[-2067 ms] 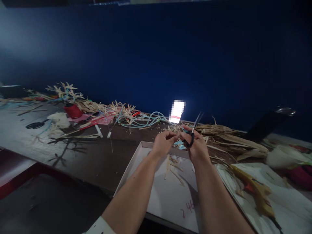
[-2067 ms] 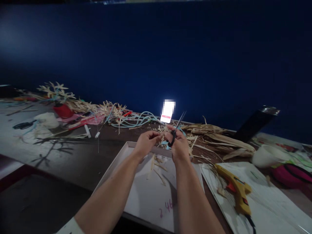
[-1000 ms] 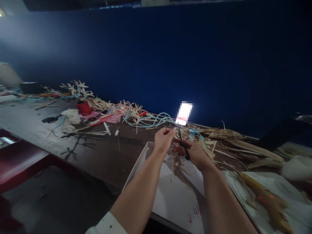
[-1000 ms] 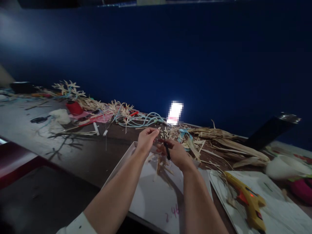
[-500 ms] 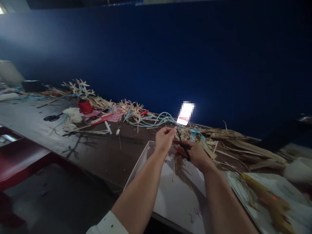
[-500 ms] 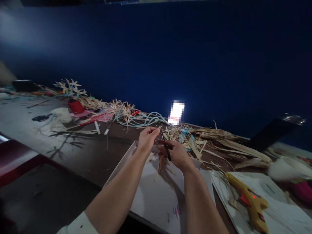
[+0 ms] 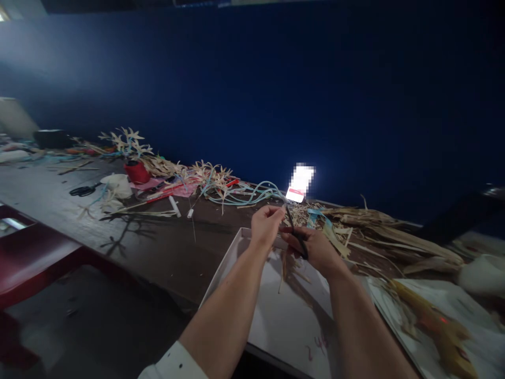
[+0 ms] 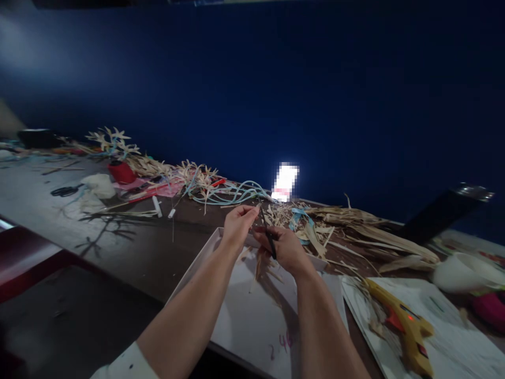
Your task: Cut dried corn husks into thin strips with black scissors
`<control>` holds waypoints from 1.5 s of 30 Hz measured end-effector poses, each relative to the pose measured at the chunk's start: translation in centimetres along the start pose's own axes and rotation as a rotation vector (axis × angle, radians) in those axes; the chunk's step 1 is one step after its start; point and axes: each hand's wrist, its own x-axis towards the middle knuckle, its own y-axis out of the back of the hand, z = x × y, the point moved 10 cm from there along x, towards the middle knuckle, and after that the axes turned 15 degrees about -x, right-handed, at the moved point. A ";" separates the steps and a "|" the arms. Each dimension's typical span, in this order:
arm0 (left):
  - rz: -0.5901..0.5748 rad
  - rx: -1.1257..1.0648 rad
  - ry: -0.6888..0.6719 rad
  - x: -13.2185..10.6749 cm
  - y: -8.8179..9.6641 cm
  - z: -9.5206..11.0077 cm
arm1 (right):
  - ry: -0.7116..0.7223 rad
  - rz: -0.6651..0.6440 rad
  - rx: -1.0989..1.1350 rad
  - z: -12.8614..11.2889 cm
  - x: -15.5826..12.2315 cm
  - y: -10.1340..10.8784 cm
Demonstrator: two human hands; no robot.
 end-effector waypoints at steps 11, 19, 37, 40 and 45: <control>-0.033 -0.011 -0.024 0.3 -0.1 -0.1 | 0.005 0.002 0.005 -0.2 0.0 -0.1; -0.109 0.058 -0.022 -0.1 -0.9 0.0 | -0.070 0.300 0.196 0.6 -0.2 3.5; -0.324 0.207 0.030 -1.5 -3.5 -1.2 | 0.097 0.451 0.397 0.2 -0.4 5.7; -0.332 0.201 0.044 -1.5 -3.7 -1.3 | 0.089 0.472 0.373 0.4 -0.4 6.0; -0.284 0.146 0.077 -1.4 -3.3 -1.3 | 0.008 0.498 0.301 0.9 -0.6 6.2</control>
